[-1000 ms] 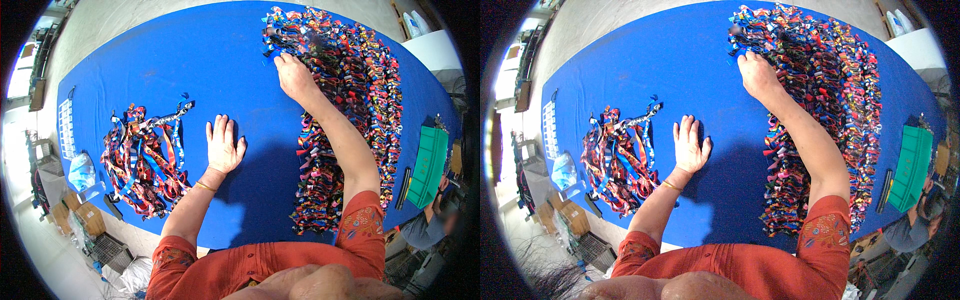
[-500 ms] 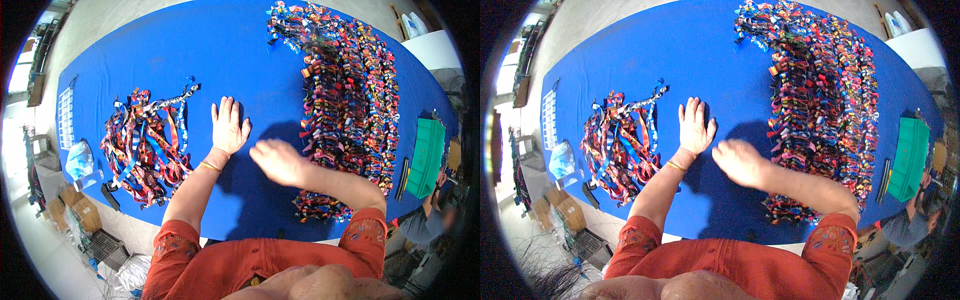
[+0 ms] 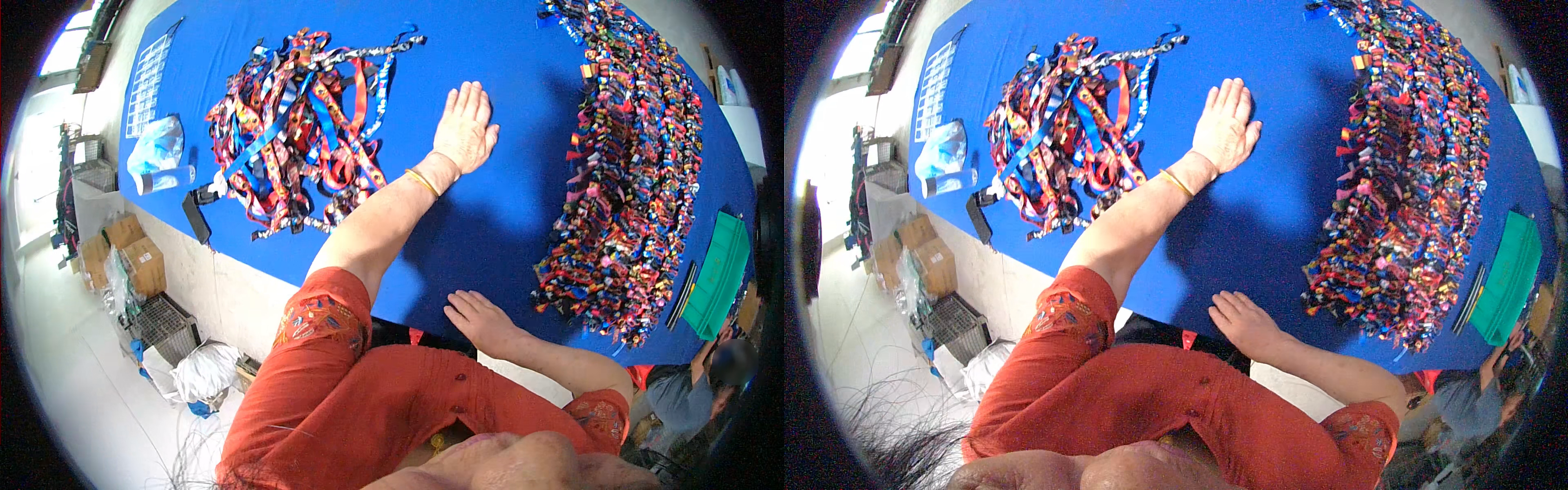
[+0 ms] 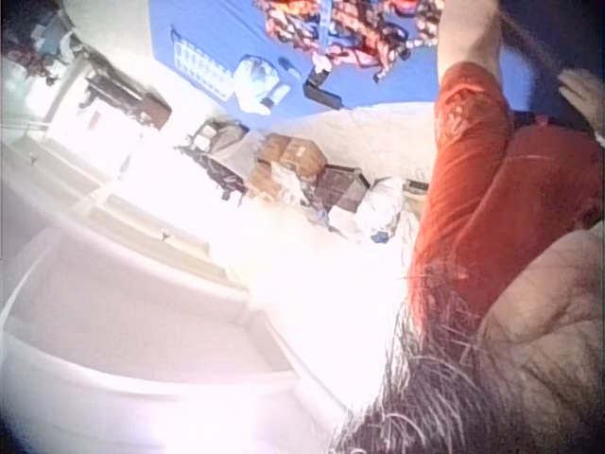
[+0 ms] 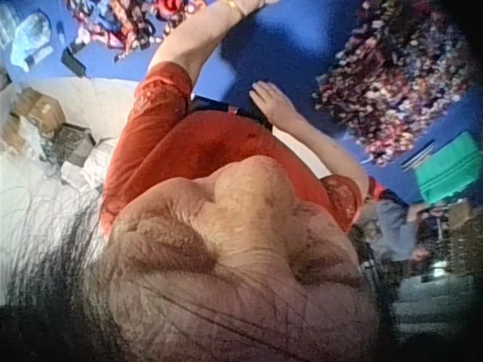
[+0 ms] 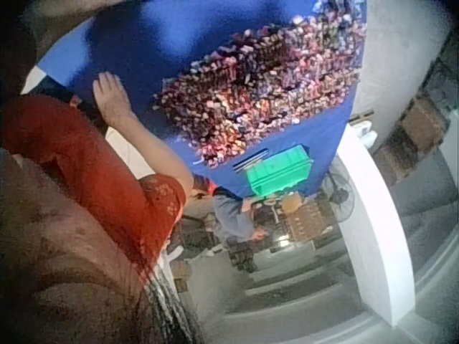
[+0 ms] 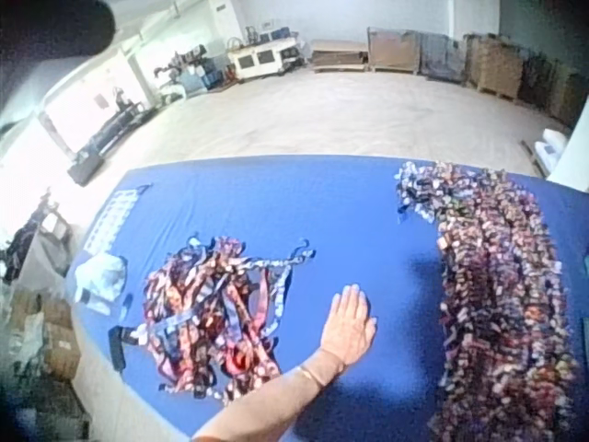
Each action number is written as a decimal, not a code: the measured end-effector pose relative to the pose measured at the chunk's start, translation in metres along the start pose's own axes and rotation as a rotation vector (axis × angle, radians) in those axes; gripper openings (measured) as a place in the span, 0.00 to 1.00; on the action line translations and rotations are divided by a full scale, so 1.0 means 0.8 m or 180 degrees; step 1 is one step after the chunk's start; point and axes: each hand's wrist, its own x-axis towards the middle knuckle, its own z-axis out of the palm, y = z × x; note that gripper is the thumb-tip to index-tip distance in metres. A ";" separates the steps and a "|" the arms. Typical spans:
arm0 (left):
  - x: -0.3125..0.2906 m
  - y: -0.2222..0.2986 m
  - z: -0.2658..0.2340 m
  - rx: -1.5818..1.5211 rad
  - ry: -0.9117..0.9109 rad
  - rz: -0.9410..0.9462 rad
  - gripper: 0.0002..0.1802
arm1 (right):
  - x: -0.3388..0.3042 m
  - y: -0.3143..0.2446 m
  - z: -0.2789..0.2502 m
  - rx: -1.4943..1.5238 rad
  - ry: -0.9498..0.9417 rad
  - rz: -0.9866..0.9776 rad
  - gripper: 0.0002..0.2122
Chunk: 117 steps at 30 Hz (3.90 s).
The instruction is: Inspecting and sorting lanyards at a production workbench.
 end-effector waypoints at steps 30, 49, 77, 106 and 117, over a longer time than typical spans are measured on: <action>-0.450 -0.061 -0.132 0.0319 -0.2036 0.2378 0.33 | -0.077 0.029 0.127 -0.1146 0.0255 -0.0702 0.28; -0.469 -0.038 -0.125 0.0601 -0.1393 0.2175 0.31 | -0.079 0.008 0.134 -0.1686 0.0388 -0.0592 0.23; -0.495 -0.036 -0.085 0.1056 0.0107 0.1558 0.40 | -0.064 -0.042 0.215 -0.2872 0.1976 0.1255 0.42; -0.503 -0.021 -0.084 0.1223 0.0302 0.1180 0.33 | -0.010 -0.081 0.184 -0.2290 0.1471 0.1266 0.46; -0.501 -0.023 -0.082 0.1221 0.0540 0.1101 0.28 | 0.126 -0.067 0.136 -0.1234 0.1441 -0.0132 0.35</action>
